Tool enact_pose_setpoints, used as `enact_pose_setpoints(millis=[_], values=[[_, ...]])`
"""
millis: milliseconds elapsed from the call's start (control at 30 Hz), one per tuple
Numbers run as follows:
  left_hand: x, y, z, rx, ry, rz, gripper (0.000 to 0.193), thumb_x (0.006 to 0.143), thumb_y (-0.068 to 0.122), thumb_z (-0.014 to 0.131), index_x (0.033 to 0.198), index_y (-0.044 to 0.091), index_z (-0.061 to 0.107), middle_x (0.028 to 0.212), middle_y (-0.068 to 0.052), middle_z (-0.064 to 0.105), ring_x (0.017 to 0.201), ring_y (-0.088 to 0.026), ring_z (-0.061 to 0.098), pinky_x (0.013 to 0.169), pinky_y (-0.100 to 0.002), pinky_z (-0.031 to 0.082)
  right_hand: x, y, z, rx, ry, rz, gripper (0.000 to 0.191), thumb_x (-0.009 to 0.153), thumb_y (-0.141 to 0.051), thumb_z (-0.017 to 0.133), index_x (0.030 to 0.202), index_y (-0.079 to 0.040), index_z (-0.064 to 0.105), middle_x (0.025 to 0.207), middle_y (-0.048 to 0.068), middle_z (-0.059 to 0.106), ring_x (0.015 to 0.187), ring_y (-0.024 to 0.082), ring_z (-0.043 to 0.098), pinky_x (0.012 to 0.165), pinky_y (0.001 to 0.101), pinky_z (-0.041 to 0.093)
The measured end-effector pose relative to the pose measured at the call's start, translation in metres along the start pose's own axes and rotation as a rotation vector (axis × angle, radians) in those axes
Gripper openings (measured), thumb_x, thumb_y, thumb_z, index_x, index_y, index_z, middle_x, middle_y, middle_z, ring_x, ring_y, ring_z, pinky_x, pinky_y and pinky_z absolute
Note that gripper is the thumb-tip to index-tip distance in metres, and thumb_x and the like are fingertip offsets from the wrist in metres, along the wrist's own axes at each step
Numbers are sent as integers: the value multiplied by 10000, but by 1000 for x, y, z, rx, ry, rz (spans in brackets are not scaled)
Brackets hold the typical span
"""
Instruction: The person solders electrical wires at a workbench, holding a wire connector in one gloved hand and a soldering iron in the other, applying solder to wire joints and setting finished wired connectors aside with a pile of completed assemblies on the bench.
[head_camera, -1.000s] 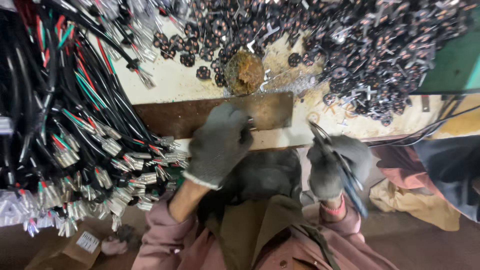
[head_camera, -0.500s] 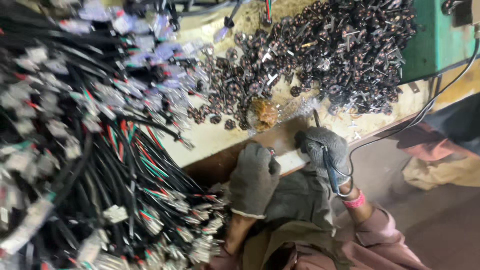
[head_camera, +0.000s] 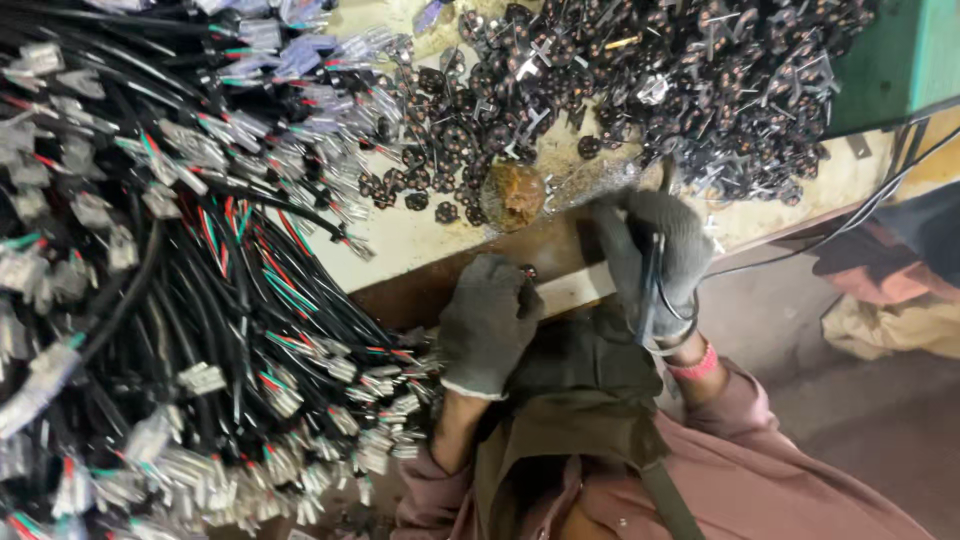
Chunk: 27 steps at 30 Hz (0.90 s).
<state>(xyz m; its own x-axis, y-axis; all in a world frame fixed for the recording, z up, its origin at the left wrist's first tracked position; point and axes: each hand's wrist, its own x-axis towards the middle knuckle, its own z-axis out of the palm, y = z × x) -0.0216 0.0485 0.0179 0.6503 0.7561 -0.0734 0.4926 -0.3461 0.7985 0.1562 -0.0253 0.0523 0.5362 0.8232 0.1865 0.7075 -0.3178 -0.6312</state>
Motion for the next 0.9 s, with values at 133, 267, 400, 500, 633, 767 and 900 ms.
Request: enact_pose_setpoints(millis=[133, 267, 400, 500, 633, 767, 900], values=[[0, 9, 2, 22, 138, -5, 109, 827, 104, 700, 858, 75, 600, 978, -141, 656, 885, -371, 653, 716, -456, 547, 46, -7, 10, -43, 35, -136, 361, 1024, -84, 824, 1325, -89, 624, 1110, 102, 731, 967, 253, 748, 831, 361, 586], [-1, 14, 6, 70, 221, 60, 93, 861, 48, 677, 872, 70, 587, 950, -136, 643, 876, -354, 656, 736, -442, 554, 40, 16, 5, -156, -143, -316, 326, 957, -77, 769, 1254, -154, 659, 929, 70, 676, 778, 267, 675, 693, 385, 504], [-2, 13, 12, 81, 238, 40, 106, 863, 53, 694, 875, 70, 590, 933, -133, 634, 857, -339, 650, 712, -429, 544, 0, 43, -19, -206, -451, -437, 387, 830, -80, 717, 1194, -212, 711, 727, 45, 562, 649, 265, 614, 586, 407, 453], [-6, 13, 14, 70, 255, 36, 115, 864, 61, 706, 884, 75, 593, 945, -123, 635, 859, -328, 651, 714, -424, 543, -20, 51, -25, -201, -477, -382, 336, 829, -94, 738, 1137, -229, 724, 696, 40, 559, 654, 260, 618, 598, 406, 468], [-8, 12, 15, 72, 260, 51, 128, 845, 51, 714, 885, 85, 597, 955, -105, 637, 867, -316, 657, 725, -415, 547, -21, 44, -21, -280, -271, -281, 252, 894, -173, 801, 1130, -162, 713, 931, 75, 729, 739, 254, 669, 635, 382, 518], [-9, 11, 15, 61, 260, 33, 139, 827, 50, 730, 884, 79, 606, 940, -108, 631, 862, -324, 655, 717, -418, 540, 4, 35, -21, 58, -262, -379, 319, 984, -134, 772, 1258, -101, 612, 1158, 120, 710, 1021, 336, 688, 878, 425, 562], [-9, 11, 13, 43, 250, 41, 138, 822, 45, 722, 884, 82, 604, 946, -112, 629, 865, -322, 658, 730, -413, 548, 18, 20, -22, -66, -517, -368, 258, 945, -50, 688, 1183, -142, 653, 1041, 119, 716, 996, 360, 702, 864, 455, 555]])
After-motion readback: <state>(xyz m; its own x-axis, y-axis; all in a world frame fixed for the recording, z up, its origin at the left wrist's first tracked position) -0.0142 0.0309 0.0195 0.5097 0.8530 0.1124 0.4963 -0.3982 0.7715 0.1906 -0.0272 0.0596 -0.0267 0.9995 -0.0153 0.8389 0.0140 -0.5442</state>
